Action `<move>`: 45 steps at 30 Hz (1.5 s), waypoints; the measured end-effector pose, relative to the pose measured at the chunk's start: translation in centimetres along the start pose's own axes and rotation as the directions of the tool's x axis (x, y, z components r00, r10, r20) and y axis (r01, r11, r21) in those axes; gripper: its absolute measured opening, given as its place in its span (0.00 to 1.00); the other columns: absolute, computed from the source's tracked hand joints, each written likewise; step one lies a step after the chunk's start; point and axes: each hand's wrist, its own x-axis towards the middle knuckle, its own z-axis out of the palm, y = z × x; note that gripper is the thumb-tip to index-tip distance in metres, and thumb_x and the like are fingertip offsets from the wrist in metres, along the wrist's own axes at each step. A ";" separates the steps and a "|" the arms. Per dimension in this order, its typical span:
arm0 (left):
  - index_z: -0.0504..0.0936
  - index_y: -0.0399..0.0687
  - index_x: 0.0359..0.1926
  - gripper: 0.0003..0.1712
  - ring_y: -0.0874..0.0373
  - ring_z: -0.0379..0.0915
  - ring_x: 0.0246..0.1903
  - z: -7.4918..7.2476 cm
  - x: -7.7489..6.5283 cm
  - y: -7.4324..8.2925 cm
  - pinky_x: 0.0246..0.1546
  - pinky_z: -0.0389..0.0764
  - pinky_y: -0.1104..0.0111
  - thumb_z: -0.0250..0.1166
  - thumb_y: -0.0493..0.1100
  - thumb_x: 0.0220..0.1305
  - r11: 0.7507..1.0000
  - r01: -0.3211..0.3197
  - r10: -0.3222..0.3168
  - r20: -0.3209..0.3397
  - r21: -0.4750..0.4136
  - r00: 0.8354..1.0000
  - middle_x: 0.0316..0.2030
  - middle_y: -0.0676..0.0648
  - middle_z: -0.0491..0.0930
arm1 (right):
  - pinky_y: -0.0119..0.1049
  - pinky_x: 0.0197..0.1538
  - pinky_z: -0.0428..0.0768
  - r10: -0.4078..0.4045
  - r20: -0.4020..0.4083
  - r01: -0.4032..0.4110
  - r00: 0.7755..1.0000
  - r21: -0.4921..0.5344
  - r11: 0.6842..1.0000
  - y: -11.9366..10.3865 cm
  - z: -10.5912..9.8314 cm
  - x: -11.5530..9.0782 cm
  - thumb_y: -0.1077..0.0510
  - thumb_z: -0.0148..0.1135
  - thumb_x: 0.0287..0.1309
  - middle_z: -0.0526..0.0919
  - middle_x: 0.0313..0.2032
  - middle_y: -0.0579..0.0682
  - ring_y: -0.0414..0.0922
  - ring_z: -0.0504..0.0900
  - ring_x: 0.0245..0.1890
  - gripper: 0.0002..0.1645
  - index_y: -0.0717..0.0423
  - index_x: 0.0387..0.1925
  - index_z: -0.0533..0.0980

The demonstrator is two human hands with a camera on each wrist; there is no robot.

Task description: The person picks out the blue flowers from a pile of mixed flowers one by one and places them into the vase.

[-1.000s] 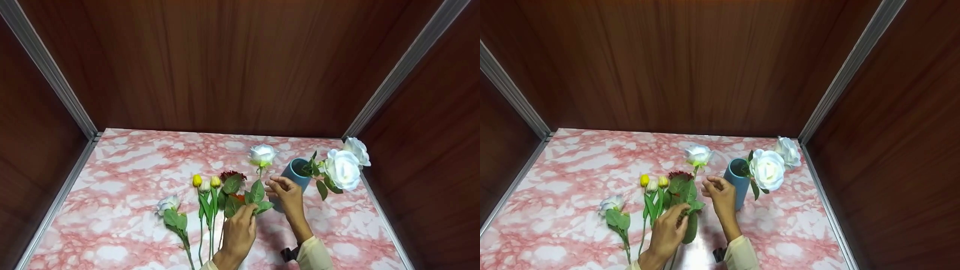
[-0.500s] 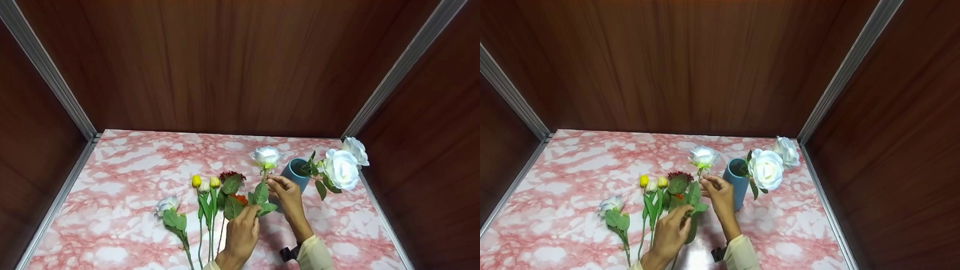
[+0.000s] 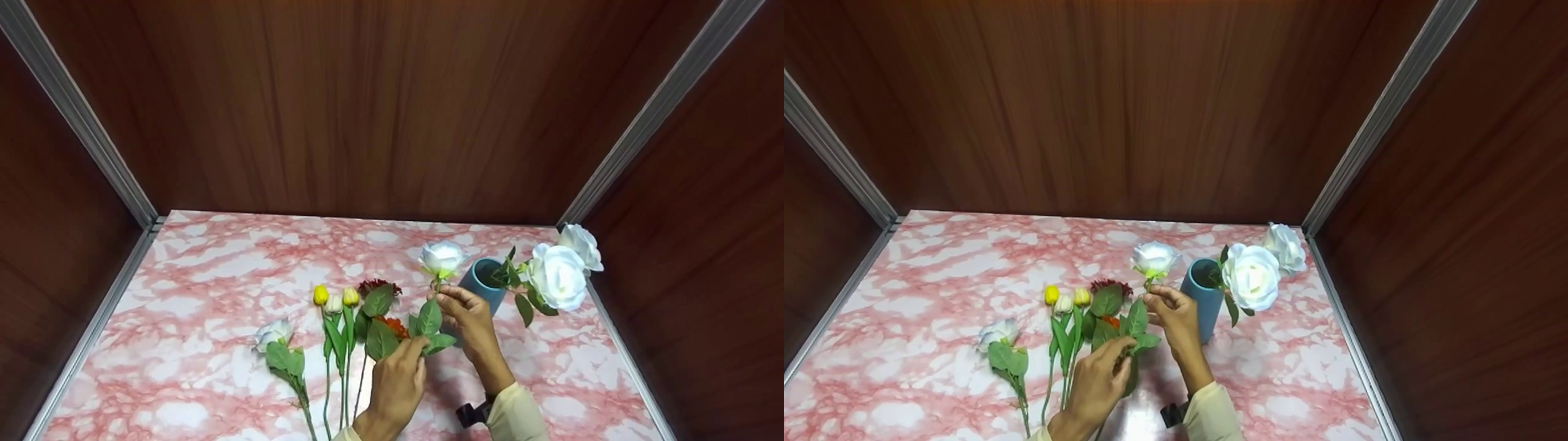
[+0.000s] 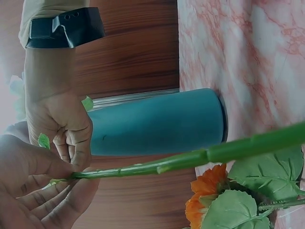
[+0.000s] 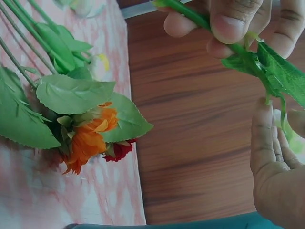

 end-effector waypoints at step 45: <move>0.77 0.46 0.35 0.14 0.61 0.72 0.17 -0.5 -1.2 -0.9 0.16 0.71 0.74 0.64 0.35 0.42 0.996 0.084 -0.086 -0.081 -0.031 0.993 0.31 0.52 0.76 | 0.36 0.29 0.79 0.025 -0.073 -0.021 0.997 0.060 0.998 -0.9 0.1 0.4 0.69 0.57 0.50 0.82 0.31 0.58 0.48 0.81 0.28 0.15 0.73 0.41 0.70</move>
